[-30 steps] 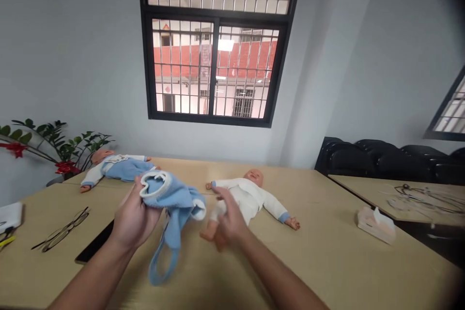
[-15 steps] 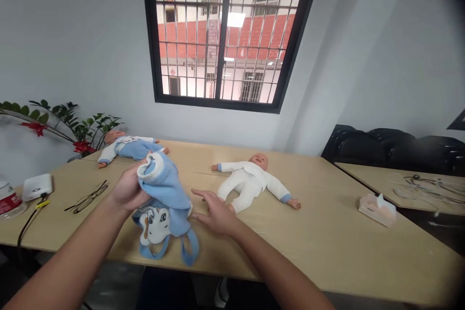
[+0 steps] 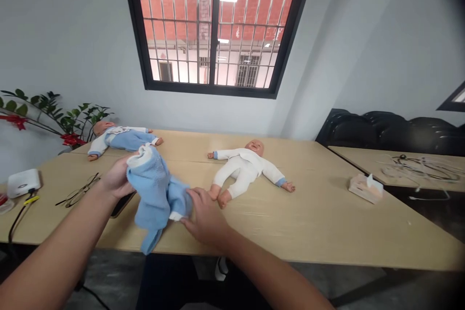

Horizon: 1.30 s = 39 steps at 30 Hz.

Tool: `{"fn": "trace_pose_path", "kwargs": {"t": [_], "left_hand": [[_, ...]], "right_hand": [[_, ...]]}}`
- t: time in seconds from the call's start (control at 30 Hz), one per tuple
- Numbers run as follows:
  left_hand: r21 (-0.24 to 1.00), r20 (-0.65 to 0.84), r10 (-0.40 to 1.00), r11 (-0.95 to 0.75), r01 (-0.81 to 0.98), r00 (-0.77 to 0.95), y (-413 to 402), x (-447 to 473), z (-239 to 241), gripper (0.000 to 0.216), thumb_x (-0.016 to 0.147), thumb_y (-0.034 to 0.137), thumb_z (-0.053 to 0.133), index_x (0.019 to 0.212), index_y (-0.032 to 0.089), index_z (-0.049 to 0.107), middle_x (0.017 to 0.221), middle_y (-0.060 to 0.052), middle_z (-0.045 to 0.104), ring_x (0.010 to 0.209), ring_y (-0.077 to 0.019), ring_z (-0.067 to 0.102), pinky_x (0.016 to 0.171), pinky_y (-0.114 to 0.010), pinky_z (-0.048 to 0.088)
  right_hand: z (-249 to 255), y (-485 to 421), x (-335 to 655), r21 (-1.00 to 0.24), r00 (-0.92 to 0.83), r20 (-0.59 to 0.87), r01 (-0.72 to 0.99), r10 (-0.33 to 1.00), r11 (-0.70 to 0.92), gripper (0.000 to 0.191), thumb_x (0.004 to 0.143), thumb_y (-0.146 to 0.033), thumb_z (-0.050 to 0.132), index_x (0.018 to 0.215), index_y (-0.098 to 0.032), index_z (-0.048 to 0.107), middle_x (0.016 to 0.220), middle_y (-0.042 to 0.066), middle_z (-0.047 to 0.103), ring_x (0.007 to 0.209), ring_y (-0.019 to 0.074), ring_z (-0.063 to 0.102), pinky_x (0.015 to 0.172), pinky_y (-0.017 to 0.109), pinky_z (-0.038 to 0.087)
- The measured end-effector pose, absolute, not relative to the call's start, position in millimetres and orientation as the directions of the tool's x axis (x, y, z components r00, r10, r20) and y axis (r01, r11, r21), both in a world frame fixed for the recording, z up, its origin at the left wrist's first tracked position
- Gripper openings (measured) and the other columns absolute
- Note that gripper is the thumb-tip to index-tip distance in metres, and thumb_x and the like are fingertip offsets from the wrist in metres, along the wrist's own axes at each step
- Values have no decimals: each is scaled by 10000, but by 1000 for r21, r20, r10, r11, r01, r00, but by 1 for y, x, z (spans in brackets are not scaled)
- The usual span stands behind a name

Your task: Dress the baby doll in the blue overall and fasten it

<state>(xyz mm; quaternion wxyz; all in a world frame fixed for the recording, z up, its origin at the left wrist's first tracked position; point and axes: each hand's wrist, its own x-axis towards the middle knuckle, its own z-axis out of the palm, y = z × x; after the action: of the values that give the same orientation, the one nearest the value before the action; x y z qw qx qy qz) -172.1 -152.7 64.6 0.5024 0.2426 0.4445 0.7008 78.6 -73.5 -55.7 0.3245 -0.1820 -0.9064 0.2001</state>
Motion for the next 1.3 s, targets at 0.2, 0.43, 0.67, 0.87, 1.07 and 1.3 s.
{"fn": "trace_pose_path", "kwargs": {"t": [0.2, 0.43, 0.67, 0.87, 1.07, 1.3], "left_hand": [[885, -27, 936, -141, -444, -351, -153, -178, 59, 181, 1026, 304, 502, 1018, 181, 635, 769, 14, 703, 654, -132, 640, 665, -237, 561], [989, -39, 977, 7, -151, -208, -148, -211, 47, 223, 972, 368, 636, 903, 156, 637, 667, 29, 586, 558, -91, 501, 517, -167, 438], [907, -177, 878, -30, 420, 445, -82, -186, 79, 475, 605, 265, 929, 1051, 236, 766, 878, -24, 689, 755, -196, 630, 611, -207, 494], [843, 21, 982, -120, 524, 190, 1, -158, 152, 409, 627, 269, 925, 995, 161, 785, 864, -57, 759, 761, -212, 668, 605, -210, 490], [728, 635, 762, -538, 425, -124, 24, -129, 193, 431, 1023, 214, 496, 1362, -53, 493, 992, 38, 654, 947, -80, 599, 827, -197, 378], [840, 249, 949, -312, 445, 194, 39, -136, 85, 349, 876, 356, 780, 1145, 139, 741, 965, -29, 746, 832, -150, 645, 710, -172, 489]], "right_hand": [[-60, -60, 55, -648, -581, 494, 250, 647, 719, 171, 995, -257, 548, 1072, -214, 695, 1031, 76, 734, 959, 224, 673, 921, 378, 516], [-32, -45, 170, -735, -461, 562, 103, 687, 670, 352, 1073, -400, 376, 1048, -209, 671, 958, 70, 738, 881, 205, 694, 809, 317, 537], [14, -21, 228, -542, -832, 329, 221, 447, 810, 269, 976, -354, 603, 1191, -258, 731, 1124, 54, 776, 1005, 232, 723, 907, 359, 544], [95, 60, 232, -349, -622, 519, 471, 586, 810, 409, 1081, -387, 400, 1178, -197, 748, 1002, 49, 792, 874, 222, 736, 817, 352, 570], [174, 69, 234, -129, -536, 749, 458, 389, 879, 423, 1073, -452, 416, 1175, -204, 743, 1103, 44, 741, 1070, 225, 682, 962, 404, 515], [85, 32, 243, -352, -753, 405, 396, 519, 848, 305, 986, -238, 578, 1239, -286, 741, 1160, 49, 732, 1075, 248, 682, 937, 411, 551]]}}
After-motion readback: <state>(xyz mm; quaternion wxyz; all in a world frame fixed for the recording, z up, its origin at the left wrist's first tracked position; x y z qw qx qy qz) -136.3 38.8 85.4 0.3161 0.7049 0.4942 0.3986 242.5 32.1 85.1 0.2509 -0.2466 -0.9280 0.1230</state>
